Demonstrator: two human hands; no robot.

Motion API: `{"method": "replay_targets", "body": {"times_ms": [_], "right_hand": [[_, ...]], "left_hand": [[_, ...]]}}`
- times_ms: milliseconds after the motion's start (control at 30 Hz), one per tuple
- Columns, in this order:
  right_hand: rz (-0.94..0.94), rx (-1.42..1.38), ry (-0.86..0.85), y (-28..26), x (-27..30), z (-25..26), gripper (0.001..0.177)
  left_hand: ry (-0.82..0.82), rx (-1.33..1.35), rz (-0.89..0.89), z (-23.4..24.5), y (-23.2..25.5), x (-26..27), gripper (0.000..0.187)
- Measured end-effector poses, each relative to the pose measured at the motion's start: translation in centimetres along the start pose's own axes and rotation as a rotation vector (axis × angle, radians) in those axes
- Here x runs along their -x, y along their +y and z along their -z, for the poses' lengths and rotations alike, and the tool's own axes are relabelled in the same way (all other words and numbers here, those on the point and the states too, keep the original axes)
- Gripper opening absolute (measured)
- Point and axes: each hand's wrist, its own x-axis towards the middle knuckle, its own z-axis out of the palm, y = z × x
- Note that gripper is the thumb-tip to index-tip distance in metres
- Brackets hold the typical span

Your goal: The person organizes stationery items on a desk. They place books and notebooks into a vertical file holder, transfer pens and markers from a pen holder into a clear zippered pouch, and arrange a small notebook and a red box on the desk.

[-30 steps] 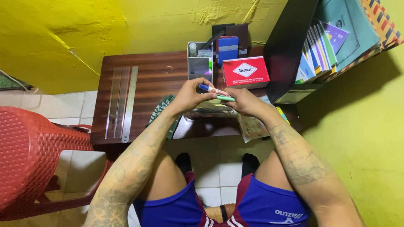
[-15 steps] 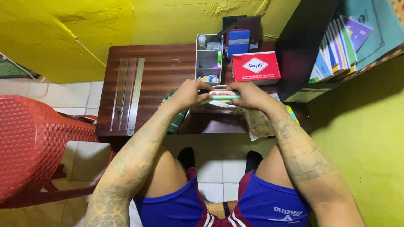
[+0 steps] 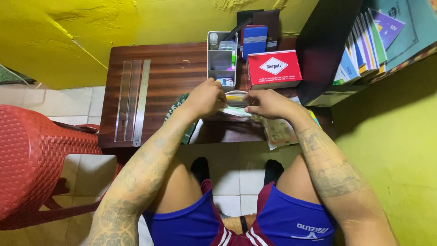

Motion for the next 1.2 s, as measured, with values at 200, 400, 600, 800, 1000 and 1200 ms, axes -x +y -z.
{"method": "replay_targets", "body": {"times_ms": [200, 400, 600, 800, 1000, 1200], "right_hand": [[-0.027, -0.017, 0.011, -0.8, 1.1, 0.7, 0.032], [-0.007, -0.01, 0.01, -0.5, 0.5, 0.3, 0.029], [0.009, -0.023, -0.016, -0.6, -0.5, -0.5, 0.023], [0.008, -0.025, -0.042, -1.3, -0.1, -0.2, 0.025], [0.022, -0.04, -0.029, -1.0, 0.9, 0.2, 0.024], [0.018, -0.102, 0.038, 0.9, 0.8, 0.2, 0.02]], "left_hand": [[0.037, 0.055, 0.044, -1.4, -1.3, -0.7, 0.003], [0.169, 0.138, 0.171, -2.1, -2.8, -2.3, 0.034], [0.238, 0.087, 0.208, -4.2, -3.5, -4.6, 0.047], [0.389, -0.082, 0.199, -4.4, -0.9, -7.4, 0.045], [0.378, 0.017, 0.307, -7.4, -1.1, -9.9, 0.051], [0.56, 0.235, 0.316, -3.9, -1.1, -9.0, 0.047]]}}
